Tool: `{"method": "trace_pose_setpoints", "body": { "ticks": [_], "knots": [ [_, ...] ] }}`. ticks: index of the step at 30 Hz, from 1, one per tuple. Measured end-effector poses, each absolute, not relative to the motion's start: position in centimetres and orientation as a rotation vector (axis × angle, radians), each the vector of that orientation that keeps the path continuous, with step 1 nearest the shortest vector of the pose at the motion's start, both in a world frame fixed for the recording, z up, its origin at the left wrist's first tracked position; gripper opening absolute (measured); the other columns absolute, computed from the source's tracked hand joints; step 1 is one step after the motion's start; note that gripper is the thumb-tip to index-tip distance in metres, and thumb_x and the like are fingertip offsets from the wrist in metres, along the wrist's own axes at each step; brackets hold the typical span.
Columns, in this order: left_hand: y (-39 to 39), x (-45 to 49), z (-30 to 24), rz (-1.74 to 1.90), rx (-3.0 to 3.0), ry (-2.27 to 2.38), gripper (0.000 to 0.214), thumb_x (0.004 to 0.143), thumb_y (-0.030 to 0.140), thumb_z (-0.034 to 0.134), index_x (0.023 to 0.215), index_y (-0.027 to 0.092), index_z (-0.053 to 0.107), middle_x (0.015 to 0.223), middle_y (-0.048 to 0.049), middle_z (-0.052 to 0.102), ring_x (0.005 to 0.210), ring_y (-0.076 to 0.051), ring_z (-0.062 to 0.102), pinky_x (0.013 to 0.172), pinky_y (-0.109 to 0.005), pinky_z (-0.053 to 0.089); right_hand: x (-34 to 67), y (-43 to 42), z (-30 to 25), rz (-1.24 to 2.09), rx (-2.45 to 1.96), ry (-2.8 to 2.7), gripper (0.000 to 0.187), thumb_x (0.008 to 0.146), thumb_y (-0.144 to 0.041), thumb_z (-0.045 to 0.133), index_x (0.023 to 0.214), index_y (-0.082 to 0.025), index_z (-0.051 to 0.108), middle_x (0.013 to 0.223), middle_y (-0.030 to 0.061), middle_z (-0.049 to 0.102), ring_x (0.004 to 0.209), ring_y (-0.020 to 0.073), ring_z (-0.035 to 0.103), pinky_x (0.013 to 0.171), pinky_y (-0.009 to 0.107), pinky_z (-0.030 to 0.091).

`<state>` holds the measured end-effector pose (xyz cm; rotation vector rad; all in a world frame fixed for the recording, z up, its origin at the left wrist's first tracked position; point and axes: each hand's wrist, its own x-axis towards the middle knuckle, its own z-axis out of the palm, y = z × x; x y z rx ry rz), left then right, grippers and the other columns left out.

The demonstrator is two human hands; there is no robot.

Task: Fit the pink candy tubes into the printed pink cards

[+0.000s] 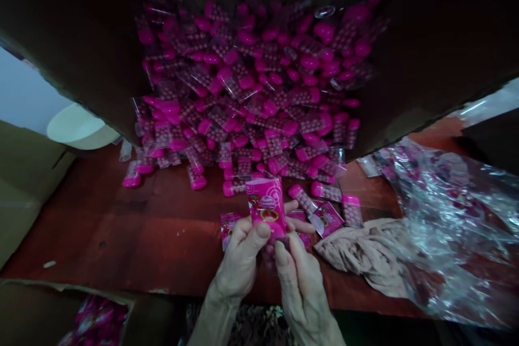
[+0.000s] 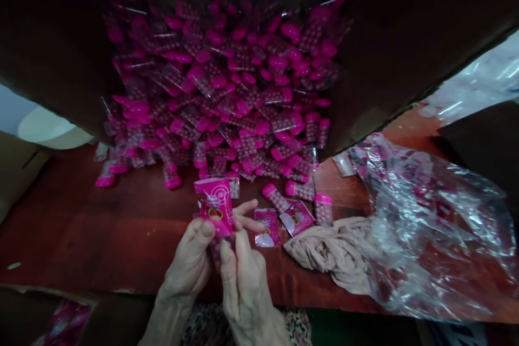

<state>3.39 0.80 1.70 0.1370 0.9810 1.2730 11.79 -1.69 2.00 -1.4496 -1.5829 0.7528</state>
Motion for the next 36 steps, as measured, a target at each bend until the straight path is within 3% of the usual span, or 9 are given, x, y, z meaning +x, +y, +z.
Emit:
{"method": "trace_pose_setpoints", "body": {
  "ticks": [5,11,17,21,26,31,36],
  "knots": [
    [0.9,2.6,1.8,1.249,0.346,0.818,0.034,0.065,0.049,0.069,0.075,0.017,0.074,0.097,-0.0145,0.071,0.079,-0.027,0.065,0.063,-0.032,0.049,12.0,-0.7,1.9,0.791,-1.358,-1.624,0.028,0.094,-0.027,0.036,0.108,-0.019,0.058,0.069,0.0034,0.068,0.052,0.0151,0.064,0.048,0.021,0.050],
    [0.3,3.7,1.7,1.347,0.370,0.922,0.025,0.080,0.035,0.059,0.094,0.018,0.072,0.094,-0.0109,0.072,0.089,-0.023,0.064,0.076,-0.032,0.048,11.6,-0.6,0.4,0.766,-1.338,-1.516,0.023,0.093,-0.024,0.036,0.093,-0.019,0.058,0.071,0.0014,0.068,0.054,0.0121,0.064,0.050,0.018,0.049],
    [0.2,3.2,1.7,1.457,0.329,1.018,0.029,0.074,0.037,0.066,0.094,0.017,0.071,0.090,-0.0082,0.072,0.084,-0.020,0.064,0.073,-0.027,0.048,11.1,-0.4,0.8,0.920,-1.345,-1.362,0.028,0.095,-0.030,0.035,0.093,-0.020,0.062,0.071,0.0014,0.068,0.058,0.0126,0.064,0.048,0.017,0.049],
    [0.2,3.0,1.9,1.377,0.327,1.061,0.018,0.075,0.026,0.067,0.089,0.016,0.072,0.079,-0.0055,0.073,0.070,-0.015,0.063,0.065,-0.024,0.047,11.1,-0.7,0.6,0.928,-1.322,-1.369,0.025,0.094,-0.031,0.037,0.092,-0.021,0.060,0.067,0.0006,0.067,0.053,0.0122,0.062,0.048,0.018,0.048],
    [-0.1,3.0,2.1,1.330,0.278,1.001,0.021,0.073,0.026,0.068,0.091,0.017,0.072,0.081,-0.0064,0.073,0.080,-0.018,0.064,0.075,-0.028,0.048,11.0,-1.0,0.4,1.012,-1.370,-1.306,0.028,0.093,-0.035,0.037,0.097,-0.019,0.059,0.068,0.0017,0.066,0.053,0.0127,0.062,0.050,0.019,0.051],
    [0.4,1.6,2.2,1.358,0.193,0.995,0.041,0.076,0.050,0.059,0.090,0.014,0.071,0.087,-0.0114,0.072,0.085,-0.023,0.064,0.077,-0.034,0.049,10.8,-0.2,2.0,1.236,-1.258,-1.334,0.032,0.094,-0.037,0.035,0.086,-0.021,0.061,0.063,0.0006,0.063,0.048,0.0113,0.057,0.045,0.019,0.048],
    [0.7,1.1,2.3,1.311,0.374,1.043,0.026,0.081,0.034,0.057,0.089,0.014,0.072,0.091,-0.0106,0.072,0.092,-0.024,0.064,0.085,-0.035,0.046,10.3,-0.6,2.1,1.108,-1.333,-1.334,0.033,0.093,-0.039,0.036,0.077,-0.022,0.060,0.050,-0.0030,0.053,0.040,0.0112,0.049,0.041,0.020,0.043]
  ]
}}
